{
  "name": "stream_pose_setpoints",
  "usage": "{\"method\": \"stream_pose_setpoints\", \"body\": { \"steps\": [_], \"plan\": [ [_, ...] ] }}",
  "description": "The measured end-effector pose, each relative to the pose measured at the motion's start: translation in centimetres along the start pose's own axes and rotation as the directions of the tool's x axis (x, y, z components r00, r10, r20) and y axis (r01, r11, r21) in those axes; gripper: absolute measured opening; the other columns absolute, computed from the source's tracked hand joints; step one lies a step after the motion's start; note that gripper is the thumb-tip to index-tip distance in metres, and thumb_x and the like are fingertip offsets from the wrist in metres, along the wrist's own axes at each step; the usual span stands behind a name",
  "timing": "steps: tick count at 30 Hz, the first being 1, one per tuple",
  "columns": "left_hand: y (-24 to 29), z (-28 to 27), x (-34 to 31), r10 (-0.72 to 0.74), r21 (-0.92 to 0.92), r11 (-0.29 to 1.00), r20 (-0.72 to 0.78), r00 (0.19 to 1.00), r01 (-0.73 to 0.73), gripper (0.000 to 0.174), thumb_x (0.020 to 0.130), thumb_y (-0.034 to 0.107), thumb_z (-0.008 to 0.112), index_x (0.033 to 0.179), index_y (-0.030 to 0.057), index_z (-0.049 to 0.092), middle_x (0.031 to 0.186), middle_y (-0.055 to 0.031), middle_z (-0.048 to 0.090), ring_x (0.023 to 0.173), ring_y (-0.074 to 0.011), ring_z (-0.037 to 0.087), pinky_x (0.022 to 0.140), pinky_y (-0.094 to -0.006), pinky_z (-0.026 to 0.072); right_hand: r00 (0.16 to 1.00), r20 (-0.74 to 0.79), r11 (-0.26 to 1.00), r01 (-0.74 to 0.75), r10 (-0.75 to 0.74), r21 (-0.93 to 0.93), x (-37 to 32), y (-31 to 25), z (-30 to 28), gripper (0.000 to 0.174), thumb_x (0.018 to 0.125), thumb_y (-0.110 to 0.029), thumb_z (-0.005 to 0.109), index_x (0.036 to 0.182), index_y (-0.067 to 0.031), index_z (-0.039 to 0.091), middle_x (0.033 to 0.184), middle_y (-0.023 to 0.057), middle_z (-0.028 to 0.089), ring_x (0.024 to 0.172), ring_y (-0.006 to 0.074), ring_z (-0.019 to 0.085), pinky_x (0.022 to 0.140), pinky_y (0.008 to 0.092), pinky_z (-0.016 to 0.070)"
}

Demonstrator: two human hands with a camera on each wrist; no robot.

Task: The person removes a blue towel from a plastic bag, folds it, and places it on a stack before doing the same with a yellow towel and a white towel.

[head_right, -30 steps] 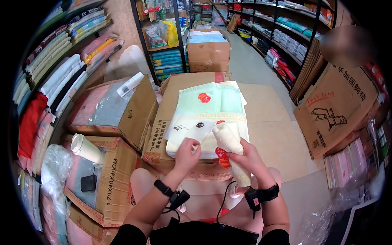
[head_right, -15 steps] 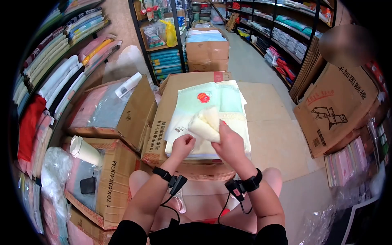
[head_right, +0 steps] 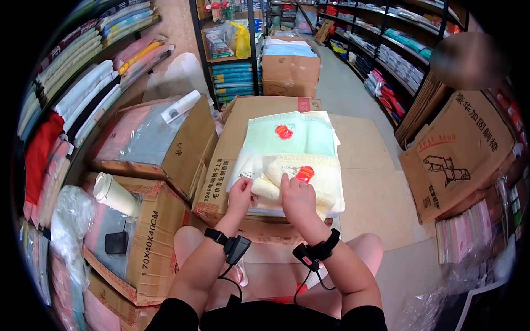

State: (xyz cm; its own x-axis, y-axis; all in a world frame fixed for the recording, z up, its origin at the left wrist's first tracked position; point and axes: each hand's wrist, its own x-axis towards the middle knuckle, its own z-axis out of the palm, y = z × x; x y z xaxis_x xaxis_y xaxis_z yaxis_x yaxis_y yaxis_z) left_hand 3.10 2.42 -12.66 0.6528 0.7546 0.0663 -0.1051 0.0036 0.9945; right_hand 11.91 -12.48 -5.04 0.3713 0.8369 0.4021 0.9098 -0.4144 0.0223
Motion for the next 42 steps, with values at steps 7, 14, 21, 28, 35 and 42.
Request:
{"method": "stream_pose_setpoints", "body": {
  "steps": [7, 14, 21, 28, 35, 42],
  "plan": [
    [3.0, -0.9, -1.0, 0.321, 0.341, 0.89, 0.004, 0.947, -0.304, 0.011, 0.085, 0.012, 0.054, 0.079, 0.0024, 0.051, 0.062, -0.0008, 0.052, 0.053, -0.0057, 0.046, 0.048, -0.0222, 0.0366, 0.992, -0.001, 0.977, 0.121, -0.123, -0.174, 0.3, -1.1, 0.5, 0.047, 0.069, -0.012, 0.057, 0.114, 0.0007, 0.046, 0.082, 0.0106, 0.052, 0.073, 0.0238, 0.053, 0.066, 0.0339, 0.0397],
    [5.5, -0.4, -2.1, 0.585, 0.699, 0.501, 0.162, 0.795, -0.511, 0.007, 0.081, 0.011, 0.054, 0.079, 0.0052, 0.052, 0.074, -0.0114, 0.054, 0.065, -0.0294, 0.054, 0.055, -0.0352, 0.0431, 0.977, 0.092, 0.934, 0.21, -0.191, -0.289, 0.0, -3.4, 1.4, 0.041, 0.075, -0.015, 0.051, 0.112, 0.0021, 0.046, 0.087, 0.0144, 0.054, 0.079, 0.0231, 0.052, 0.068, 0.0339, 0.0374],
    [6.4, 1.0, -3.5, 0.569, 0.735, 0.306, 0.369, 0.735, -0.606, 0.005, 0.079, 0.01, 0.053, 0.076, 0.0075, 0.049, 0.071, -0.0098, 0.052, 0.067, -0.0304, 0.053, 0.056, -0.0405, 0.0432, 0.991, 0.052, 0.972, 0.135, -0.127, -0.191, 0.2, -2.7, 1.0, 0.045, 0.073, -0.011, 0.053, 0.115, 0.0032, 0.044, 0.084, 0.0105, 0.054, 0.076, 0.0215, 0.053, 0.067, 0.0325, 0.0385],
    [5.9, 0.5, -4.4, 0.573, 0.809, 0.299, 0.272, 0.773, -0.506, 0.008, 0.077, 0.009, 0.055, 0.074, 0.0069, 0.048, 0.071, -0.0103, 0.051, 0.067, -0.0298, 0.053, 0.059, -0.0411, 0.0427, 0.996, -0.081, 0.997, 0.023, -0.028, -0.068, 0.0, -1.6, -0.4, 0.065, 0.066, -0.006, 0.057, 0.128, -0.0081, 0.038, 0.073, 0.0083, 0.051, 0.065, 0.0237, 0.054, 0.06, 0.0343, 0.0417],
    [8.3, 0.9, -6.5, 0.723, 0.722, 0.257, 0.298, 0.623, -0.643, 0.022, 0.074, 0.015, 0.063, 0.09, 0.0058, 0.051, 0.085, -0.0088, 0.052, 0.084, -0.0272, 0.051, 0.073, -0.038, 0.0392, 0.976, 0.185, 0.948, -0.165, 0.116, 0.273, 0.3, 0.4, -3.7, 0.077, 0.064, -0.016, 0.068, 0.132, -0.0238, 0.035, 0.083, 0.0112, 0.058, 0.078, 0.0267, 0.058, 0.067, 0.0352, 0.0453],
    [9.9, 0.1, -7.2, 0.672, 0.667, 0.51, 0.085, 0.735, -0.543, 0.042, 0.064, 0.025, 0.073, 0.094, 0.0057, 0.051, 0.089, -0.008, 0.052, 0.084, -0.0246, 0.051, 0.075, -0.0353, 0.0377, 0.948, 0.318, 0.566, -0.258, -0.006, 0.783, -1.2, 2.8, -6.3, 0.066, 0.064, -0.017, 0.064, 0.126, -0.0151, 0.044, 0.099, 0.017, 0.061, 0.092, 0.0301, 0.059, 0.08, 0.0344, 0.0452]
  ]
}}
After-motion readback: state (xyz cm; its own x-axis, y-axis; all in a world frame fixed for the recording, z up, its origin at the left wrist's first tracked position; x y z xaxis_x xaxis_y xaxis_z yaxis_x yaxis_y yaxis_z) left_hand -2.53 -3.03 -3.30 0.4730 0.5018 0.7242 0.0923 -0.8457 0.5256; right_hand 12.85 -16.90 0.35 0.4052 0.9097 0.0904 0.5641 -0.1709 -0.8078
